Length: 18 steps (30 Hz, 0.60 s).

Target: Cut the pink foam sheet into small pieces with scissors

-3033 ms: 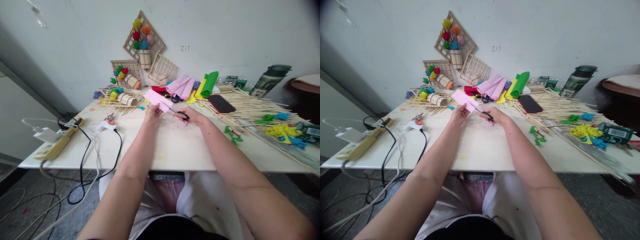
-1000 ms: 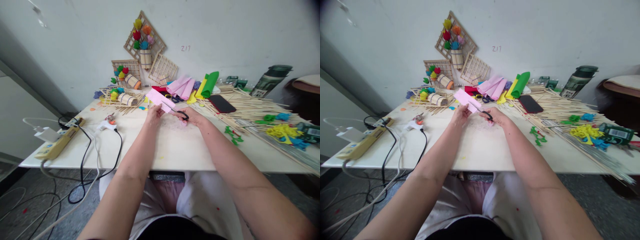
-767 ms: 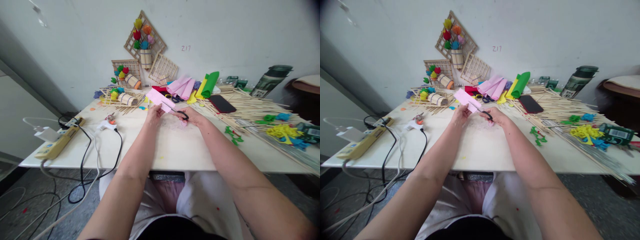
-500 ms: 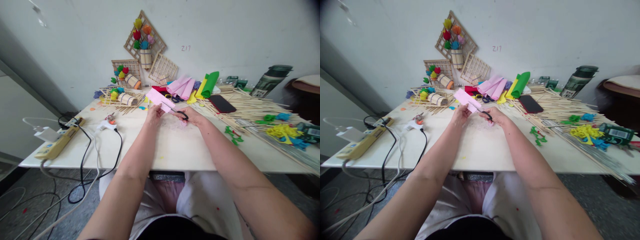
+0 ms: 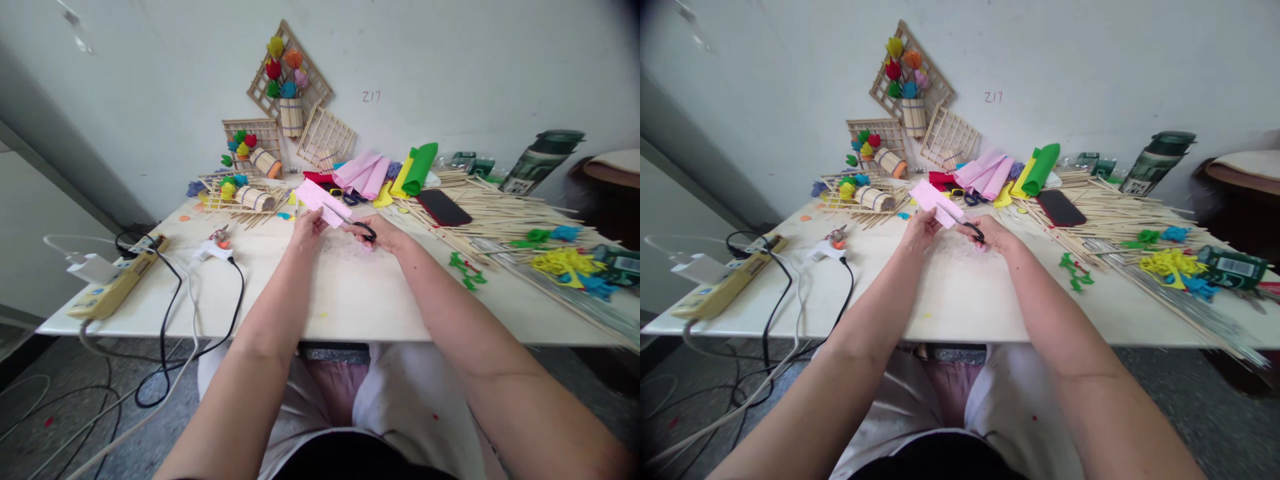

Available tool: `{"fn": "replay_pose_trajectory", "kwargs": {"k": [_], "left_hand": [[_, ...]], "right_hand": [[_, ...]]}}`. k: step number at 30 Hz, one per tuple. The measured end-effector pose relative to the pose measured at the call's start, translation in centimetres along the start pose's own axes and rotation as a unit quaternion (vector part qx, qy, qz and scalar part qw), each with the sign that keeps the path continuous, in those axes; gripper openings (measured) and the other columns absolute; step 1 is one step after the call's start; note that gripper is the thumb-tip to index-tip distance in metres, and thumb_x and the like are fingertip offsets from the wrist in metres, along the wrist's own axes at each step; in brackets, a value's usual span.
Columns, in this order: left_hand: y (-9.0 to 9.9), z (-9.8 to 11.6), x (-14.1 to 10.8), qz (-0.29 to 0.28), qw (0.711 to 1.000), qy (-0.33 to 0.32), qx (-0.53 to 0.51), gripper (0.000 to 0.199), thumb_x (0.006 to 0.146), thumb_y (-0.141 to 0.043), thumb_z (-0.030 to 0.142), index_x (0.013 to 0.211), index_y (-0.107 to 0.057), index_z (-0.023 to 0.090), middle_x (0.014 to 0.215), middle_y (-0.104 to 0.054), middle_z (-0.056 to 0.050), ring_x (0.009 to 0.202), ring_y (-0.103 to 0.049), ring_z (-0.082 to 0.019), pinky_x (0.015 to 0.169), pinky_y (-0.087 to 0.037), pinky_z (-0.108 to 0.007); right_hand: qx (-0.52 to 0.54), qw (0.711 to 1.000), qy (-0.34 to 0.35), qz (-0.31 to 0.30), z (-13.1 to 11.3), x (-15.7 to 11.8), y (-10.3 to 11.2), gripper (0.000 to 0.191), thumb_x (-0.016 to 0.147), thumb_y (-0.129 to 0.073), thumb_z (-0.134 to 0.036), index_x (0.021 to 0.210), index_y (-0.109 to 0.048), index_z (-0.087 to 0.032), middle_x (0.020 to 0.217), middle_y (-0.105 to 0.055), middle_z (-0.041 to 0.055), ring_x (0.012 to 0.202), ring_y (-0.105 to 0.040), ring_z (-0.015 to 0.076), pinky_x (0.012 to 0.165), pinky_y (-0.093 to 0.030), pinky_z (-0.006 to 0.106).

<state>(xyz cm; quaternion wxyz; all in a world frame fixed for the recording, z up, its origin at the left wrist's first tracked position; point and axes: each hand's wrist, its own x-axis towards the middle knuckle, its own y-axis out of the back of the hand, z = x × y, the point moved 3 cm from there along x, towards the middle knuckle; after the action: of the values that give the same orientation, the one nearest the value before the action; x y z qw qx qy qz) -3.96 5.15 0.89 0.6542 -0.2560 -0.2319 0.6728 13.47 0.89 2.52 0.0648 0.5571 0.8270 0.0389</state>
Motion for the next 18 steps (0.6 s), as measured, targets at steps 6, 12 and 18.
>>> {"fn": "replay_pose_trajectory", "kwargs": {"k": [6,12,18], "left_hand": [[-0.16,-0.24,-0.15,-0.023,1.0,0.003,0.009,0.009,0.075,-0.064,0.008,0.081,-0.061,0.015,0.074,-0.07,-0.002,0.074,-0.069,-0.013,0.09,-0.052,-0.032],[-0.53,-0.38,-0.62,-0.025,0.999,0.006,0.021,0.011,0.074,-0.065,0.009,0.083,-0.062,0.015,0.076,-0.071,-0.003,0.079,-0.069,-0.016,0.091,-0.052,-0.035],[-0.64,-0.32,-0.75,-0.025,0.999,0.006,0.025,0.008,0.076,-0.063,0.009,0.081,-0.063,0.014,0.075,-0.07,-0.003,0.082,-0.069,-0.016,0.093,-0.051,-0.034]], "right_hand": [[0.012,1.0,-0.011,0.006,0.17,0.04,0.05,0.022,0.077,-0.069,-0.033,0.079,-0.063,-0.012,0.049,-0.05,-0.0042,0.031,-0.037,0.0042,0.029,-0.026,0.019],[0.014,1.0,-0.006,0.007,0.34,0.16,0.17,0.022,0.075,-0.071,-0.032,0.078,-0.062,-0.013,0.049,-0.051,-0.0037,0.031,-0.037,0.0046,0.029,-0.026,0.02],[0.022,1.0,-0.001,0.008,0.44,0.29,0.22,0.022,0.074,-0.072,-0.032,0.075,-0.06,-0.013,0.049,-0.048,-0.0041,0.031,-0.036,0.0043,0.029,-0.025,0.019]]}}
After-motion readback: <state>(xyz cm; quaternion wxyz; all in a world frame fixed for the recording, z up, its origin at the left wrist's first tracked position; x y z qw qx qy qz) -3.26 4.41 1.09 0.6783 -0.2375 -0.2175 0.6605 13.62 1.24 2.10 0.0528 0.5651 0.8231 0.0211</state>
